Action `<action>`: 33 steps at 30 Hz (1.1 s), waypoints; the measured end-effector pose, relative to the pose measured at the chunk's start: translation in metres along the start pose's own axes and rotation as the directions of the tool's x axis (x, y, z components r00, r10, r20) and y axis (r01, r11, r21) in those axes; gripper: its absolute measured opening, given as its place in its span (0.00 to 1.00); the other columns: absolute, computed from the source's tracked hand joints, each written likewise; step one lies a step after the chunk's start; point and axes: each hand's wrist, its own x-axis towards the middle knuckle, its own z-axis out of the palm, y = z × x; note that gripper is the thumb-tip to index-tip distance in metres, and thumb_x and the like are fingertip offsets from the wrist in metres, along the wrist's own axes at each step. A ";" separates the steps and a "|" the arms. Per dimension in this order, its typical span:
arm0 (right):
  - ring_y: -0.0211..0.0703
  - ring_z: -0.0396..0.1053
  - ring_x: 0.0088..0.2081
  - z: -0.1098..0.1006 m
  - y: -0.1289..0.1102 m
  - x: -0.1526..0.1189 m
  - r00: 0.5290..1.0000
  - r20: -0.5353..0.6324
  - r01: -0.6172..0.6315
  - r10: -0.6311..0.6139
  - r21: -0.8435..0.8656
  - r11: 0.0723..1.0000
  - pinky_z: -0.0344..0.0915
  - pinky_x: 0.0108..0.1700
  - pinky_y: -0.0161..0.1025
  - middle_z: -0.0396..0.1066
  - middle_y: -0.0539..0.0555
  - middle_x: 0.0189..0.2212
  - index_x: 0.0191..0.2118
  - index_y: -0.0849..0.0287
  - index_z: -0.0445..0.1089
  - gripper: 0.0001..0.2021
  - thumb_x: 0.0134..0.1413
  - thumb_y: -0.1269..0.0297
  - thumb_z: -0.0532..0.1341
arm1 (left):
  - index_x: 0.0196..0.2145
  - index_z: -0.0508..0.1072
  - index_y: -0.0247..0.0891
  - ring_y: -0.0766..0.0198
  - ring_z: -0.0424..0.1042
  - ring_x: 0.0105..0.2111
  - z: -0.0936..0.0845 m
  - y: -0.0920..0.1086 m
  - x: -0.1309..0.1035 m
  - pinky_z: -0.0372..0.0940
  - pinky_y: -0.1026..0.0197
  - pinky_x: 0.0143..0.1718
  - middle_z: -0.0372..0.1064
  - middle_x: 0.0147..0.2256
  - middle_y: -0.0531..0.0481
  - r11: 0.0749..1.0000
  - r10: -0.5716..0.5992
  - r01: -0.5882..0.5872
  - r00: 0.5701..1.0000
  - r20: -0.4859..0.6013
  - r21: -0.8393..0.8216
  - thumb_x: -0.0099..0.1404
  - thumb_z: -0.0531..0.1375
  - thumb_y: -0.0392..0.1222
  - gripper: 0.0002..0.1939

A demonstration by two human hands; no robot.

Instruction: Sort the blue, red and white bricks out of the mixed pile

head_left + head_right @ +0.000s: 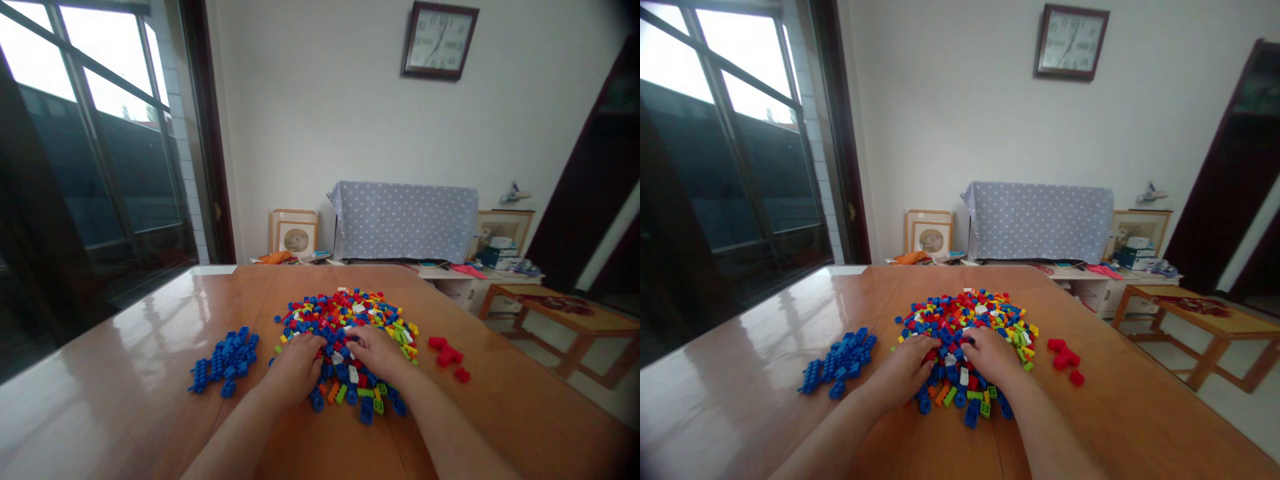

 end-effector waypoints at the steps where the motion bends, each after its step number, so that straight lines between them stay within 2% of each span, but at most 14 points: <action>1: 0.39 0.66 0.30 0.000 -0.001 0.000 1.000 0.001 0.005 -0.005 0.003 1.000 0.51 0.31 0.35 0.71 0.50 0.29 0.38 0.54 0.76 0.10 0.59 0.57 0.59 | 0.54 0.71 0.44 0.54 0.69 0.52 0.000 0.000 0.000 0.61 0.54 0.56 0.72 0.50 0.45 1.000 0.007 -0.007 1.000 0.002 0.000 0.66 0.54 0.37 0.19; 12: 0.36 0.62 0.29 0.010 -0.001 0.004 0.997 -0.053 -0.051 0.055 0.068 0.996 0.48 0.30 0.34 0.69 0.48 0.28 0.35 0.56 0.73 0.07 0.53 0.59 0.65 | 0.45 0.72 0.43 0.55 0.69 0.48 -0.005 0.009 0.001 0.63 0.56 0.51 0.72 0.44 0.46 1.000 0.011 -0.012 0.998 0.060 0.012 0.64 0.54 0.35 0.13; 19: 0.37 0.65 0.30 0.009 0.007 0.006 0.995 -0.097 -0.030 0.037 0.075 0.997 0.52 0.32 0.34 0.69 0.50 0.28 0.28 0.58 0.71 0.07 0.53 0.61 0.62 | 0.43 0.72 0.43 0.55 0.69 0.48 -0.005 0.008 0.000 0.62 0.56 0.50 0.71 0.43 0.46 1.000 0.013 -0.013 0.999 0.040 0.012 0.64 0.55 0.36 0.11; 25: 0.39 0.67 0.30 0.002 0.018 0.005 0.990 -0.111 -0.067 0.084 0.153 0.986 0.54 0.31 0.34 0.72 0.49 0.28 0.33 0.57 0.73 0.08 0.56 0.65 0.57 | 0.38 0.71 0.42 0.55 0.69 0.46 -0.009 0.008 -0.001 0.63 0.56 0.48 0.70 0.41 0.46 0.999 0.000 -0.002 0.999 0.041 0.041 0.63 0.56 0.37 0.06; 28: 0.39 0.66 0.30 0.001 0.015 0.002 0.987 -0.129 -0.076 0.092 0.122 0.990 0.53 0.31 0.35 0.72 0.50 0.27 0.33 0.56 0.73 0.11 0.59 0.57 0.58 | 0.41 0.72 0.42 0.55 0.68 0.47 -0.012 0.012 -0.001 0.63 0.55 0.51 0.71 0.43 0.46 1.000 0.001 -0.001 1.000 0.011 0.020 0.63 0.56 0.36 0.09; 31: 0.40 0.65 0.30 0.003 0.009 0.001 0.991 -0.099 -0.086 0.089 0.030 0.996 0.51 0.30 0.36 0.72 0.51 0.28 0.31 0.56 0.74 0.16 0.58 0.48 0.59 | 0.50 0.71 0.43 0.54 0.67 0.51 -0.011 0.017 -0.002 0.62 0.53 0.55 0.71 0.48 0.46 0.998 0.042 -0.043 0.999 -0.020 -0.043 0.66 0.55 0.38 0.15; 33: 0.40 0.65 0.30 0.006 0.007 0.001 0.993 -0.073 -0.096 0.095 -0.012 0.995 0.50 0.30 0.36 0.72 0.51 0.30 0.32 0.55 0.75 0.16 0.56 0.47 0.61 | 0.56 0.69 0.45 0.53 0.65 0.56 -0.009 0.020 -0.004 0.58 0.50 0.60 0.70 0.54 0.46 0.992 0.092 -0.094 0.996 -0.020 -0.082 0.68 0.56 0.42 0.20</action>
